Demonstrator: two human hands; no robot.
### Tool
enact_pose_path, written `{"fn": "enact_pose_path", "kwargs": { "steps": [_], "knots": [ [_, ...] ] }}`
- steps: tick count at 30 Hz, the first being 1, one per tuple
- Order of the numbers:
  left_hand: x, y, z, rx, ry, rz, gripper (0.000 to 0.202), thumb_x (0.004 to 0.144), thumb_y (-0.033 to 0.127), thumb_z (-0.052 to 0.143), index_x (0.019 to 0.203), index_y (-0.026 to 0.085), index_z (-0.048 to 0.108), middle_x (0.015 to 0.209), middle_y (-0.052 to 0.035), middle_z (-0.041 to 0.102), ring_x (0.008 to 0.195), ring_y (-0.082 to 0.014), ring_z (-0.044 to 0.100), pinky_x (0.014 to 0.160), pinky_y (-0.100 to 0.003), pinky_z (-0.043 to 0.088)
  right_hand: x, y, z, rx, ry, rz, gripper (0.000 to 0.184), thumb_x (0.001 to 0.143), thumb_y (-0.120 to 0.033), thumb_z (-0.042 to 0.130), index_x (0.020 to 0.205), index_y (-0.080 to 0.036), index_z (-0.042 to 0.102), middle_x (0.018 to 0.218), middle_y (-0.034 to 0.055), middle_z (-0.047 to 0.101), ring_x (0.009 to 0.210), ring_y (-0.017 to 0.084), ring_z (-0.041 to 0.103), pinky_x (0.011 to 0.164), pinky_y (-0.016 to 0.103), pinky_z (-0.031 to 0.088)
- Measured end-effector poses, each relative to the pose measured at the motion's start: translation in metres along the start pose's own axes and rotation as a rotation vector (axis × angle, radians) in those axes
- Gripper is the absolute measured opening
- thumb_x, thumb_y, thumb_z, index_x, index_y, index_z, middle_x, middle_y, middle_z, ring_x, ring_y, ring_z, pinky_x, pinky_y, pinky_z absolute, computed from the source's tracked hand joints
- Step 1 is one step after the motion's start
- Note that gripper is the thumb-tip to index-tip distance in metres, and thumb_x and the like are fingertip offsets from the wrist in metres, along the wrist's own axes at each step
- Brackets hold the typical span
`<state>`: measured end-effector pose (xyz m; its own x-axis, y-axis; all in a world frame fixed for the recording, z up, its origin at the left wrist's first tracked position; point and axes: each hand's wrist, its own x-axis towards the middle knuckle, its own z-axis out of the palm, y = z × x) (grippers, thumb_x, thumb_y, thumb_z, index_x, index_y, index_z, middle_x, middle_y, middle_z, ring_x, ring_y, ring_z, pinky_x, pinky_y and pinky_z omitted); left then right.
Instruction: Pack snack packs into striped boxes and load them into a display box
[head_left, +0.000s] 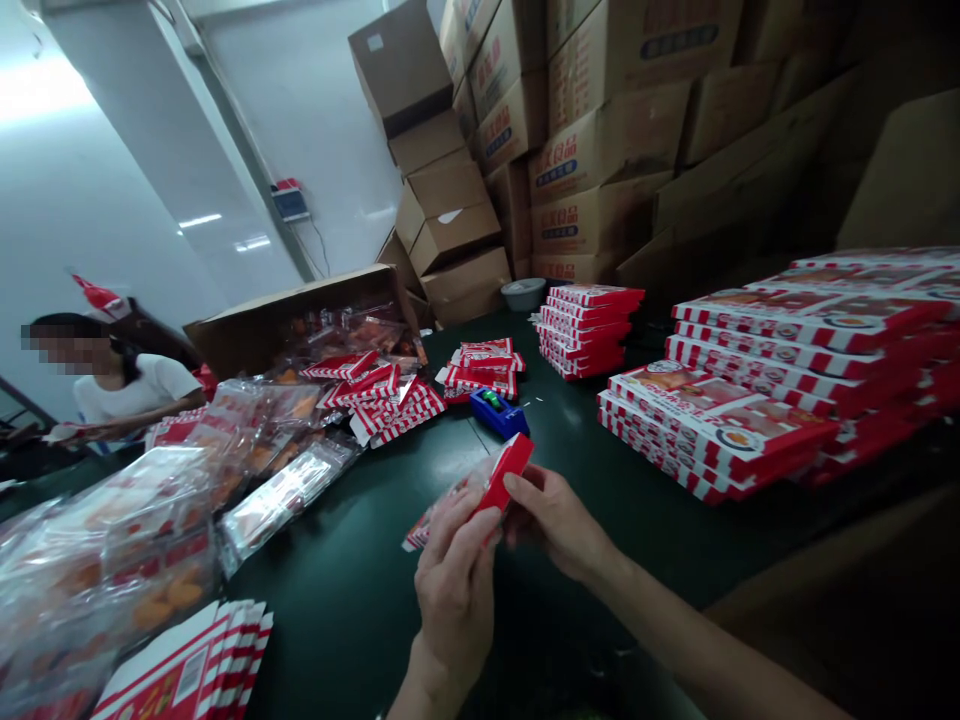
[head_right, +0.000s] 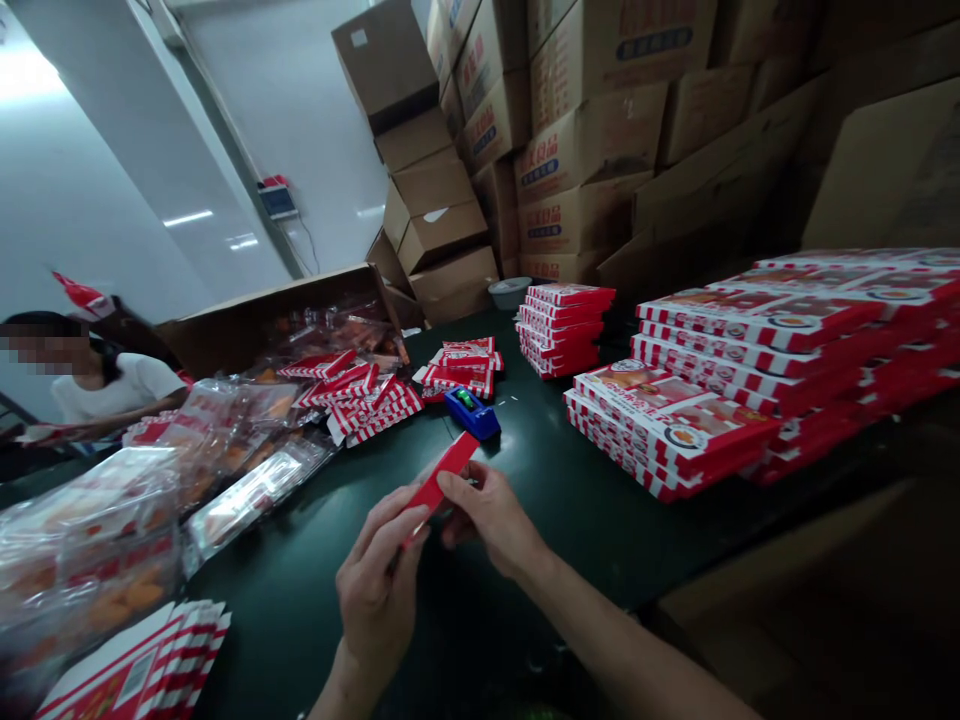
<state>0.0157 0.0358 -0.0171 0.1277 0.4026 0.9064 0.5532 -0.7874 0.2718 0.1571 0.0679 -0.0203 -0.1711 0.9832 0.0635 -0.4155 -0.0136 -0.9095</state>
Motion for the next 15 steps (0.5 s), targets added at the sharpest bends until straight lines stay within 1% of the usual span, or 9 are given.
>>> {"fn": "enact_pose_path", "kwargs": {
  "steps": [2, 4, 5, 6, 8, 10, 12, 14, 15],
  "knots": [
    [-0.005, 0.005, 0.000, -0.084, -0.011, -0.148, 0.024, 0.085, 0.006, 0.058, 0.102, 0.021, 0.067, 0.109, -0.0076, 0.069, 0.101, -0.0187, 0.067, 0.088, -0.030, 0.056, -0.001, 0.011, 0.003, -0.058, 0.047, -0.056, 0.052, 0.067, -0.068, 0.065, 0.082, -0.020, 0.052, 0.064, -0.0010, 0.064, 0.045, 0.012, 0.056, 0.044, 0.026, 0.047],
    [-0.006, 0.011, -0.004, -0.183, -0.026, -0.262, 0.022, 0.085, 0.007, 0.059, 0.099, 0.022, 0.067, 0.107, -0.0060, 0.069, 0.097, -0.0173, 0.068, 0.082, -0.026, 0.057, 0.002, 0.020, 0.001, -0.126, 0.101, -0.114, 0.054, 0.063, -0.072, 0.063, 0.074, -0.021, 0.048, 0.059, -0.0024, 0.060, 0.047, 0.013, 0.054, 0.046, 0.027, 0.046],
    [-0.004, 0.014, -0.007, -0.229, -0.027, -0.305, 0.021, 0.085, 0.008, 0.059, 0.099, 0.022, 0.067, 0.106, -0.0052, 0.070, 0.095, -0.0169, 0.068, 0.080, -0.025, 0.058, 0.005, 0.023, -0.002, -0.167, 0.138, -0.139, 0.053, 0.060, -0.069, 0.067, 0.070, -0.022, 0.046, 0.057, -0.0034, 0.057, 0.048, 0.013, 0.053, 0.047, 0.026, 0.046],
    [-0.002, 0.017, -0.012, -0.263, -0.023, -0.332, 0.021, 0.085, 0.008, 0.059, 0.099, 0.023, 0.067, 0.106, -0.0045, 0.070, 0.094, -0.0166, 0.068, 0.079, -0.025, 0.058, 0.010, 0.024, -0.008, -0.214, 0.182, -0.158, 0.051, 0.057, -0.063, 0.072, 0.066, -0.022, 0.044, 0.056, -0.0043, 0.055, 0.049, 0.012, 0.051, 0.048, 0.026, 0.045],
    [0.005, 0.021, -0.023, -0.287, -0.017, -0.334, 0.022, 0.086, 0.008, 0.059, 0.100, 0.024, 0.066, 0.107, -0.0039, 0.069, 0.095, -0.0165, 0.068, 0.079, -0.025, 0.058, 0.022, 0.018, -0.025, -0.315, 0.276, -0.170, 0.046, 0.050, -0.046, 0.081, 0.062, -0.022, 0.044, 0.055, -0.0053, 0.053, 0.050, 0.011, 0.050, 0.049, 0.024, 0.043],
    [0.012, 0.024, -0.033, -0.244, -0.029, -0.255, 0.025, 0.086, 0.007, 0.058, 0.104, 0.023, 0.064, 0.110, -0.0048, 0.068, 0.097, -0.0165, 0.067, 0.080, -0.026, 0.057, 0.033, 0.003, -0.046, -0.411, 0.351, -0.146, 0.039, 0.050, -0.035, 0.081, 0.062, -0.022, 0.046, 0.055, -0.0045, 0.054, 0.051, 0.012, 0.051, 0.050, 0.024, 0.043],
    [0.013, 0.025, -0.037, -0.109, -0.067, -0.093, 0.031, 0.085, 0.005, 0.057, 0.110, 0.022, 0.062, 0.111, -0.0066, 0.068, 0.101, -0.0180, 0.065, 0.087, -0.030, 0.054, 0.037, -0.018, -0.066, -0.481, 0.369, -0.094, 0.029, 0.060, -0.037, 0.073, 0.067, -0.022, 0.048, 0.059, -0.0013, 0.058, 0.052, 0.015, 0.056, 0.051, 0.027, 0.046],
    [0.005, 0.026, -0.030, 0.073, -0.162, 0.075, 0.031, 0.087, 0.005, 0.053, 0.114, 0.020, 0.060, 0.110, -0.0075, 0.069, 0.106, -0.0198, 0.064, 0.094, -0.035, 0.050, 0.035, -0.034, -0.079, -0.527, 0.311, -0.024, 0.024, 0.072, -0.044, 0.061, 0.078, -0.022, 0.052, 0.072, 0.0059, 0.066, 0.061, 0.021, 0.065, 0.054, 0.032, 0.051],
    [-0.002, 0.025, -0.023, 0.161, -0.251, 0.140, 0.029, 0.089, 0.007, 0.051, 0.113, 0.019, 0.059, 0.109, -0.0074, 0.070, 0.107, -0.0204, 0.063, 0.096, -0.037, 0.048, 0.033, -0.038, -0.084, -0.565, 0.249, 0.006, 0.027, 0.076, -0.047, 0.056, 0.087, -0.022, 0.055, 0.084, 0.0110, 0.069, 0.073, 0.026, 0.069, 0.059, 0.036, 0.054]
  ]
}}
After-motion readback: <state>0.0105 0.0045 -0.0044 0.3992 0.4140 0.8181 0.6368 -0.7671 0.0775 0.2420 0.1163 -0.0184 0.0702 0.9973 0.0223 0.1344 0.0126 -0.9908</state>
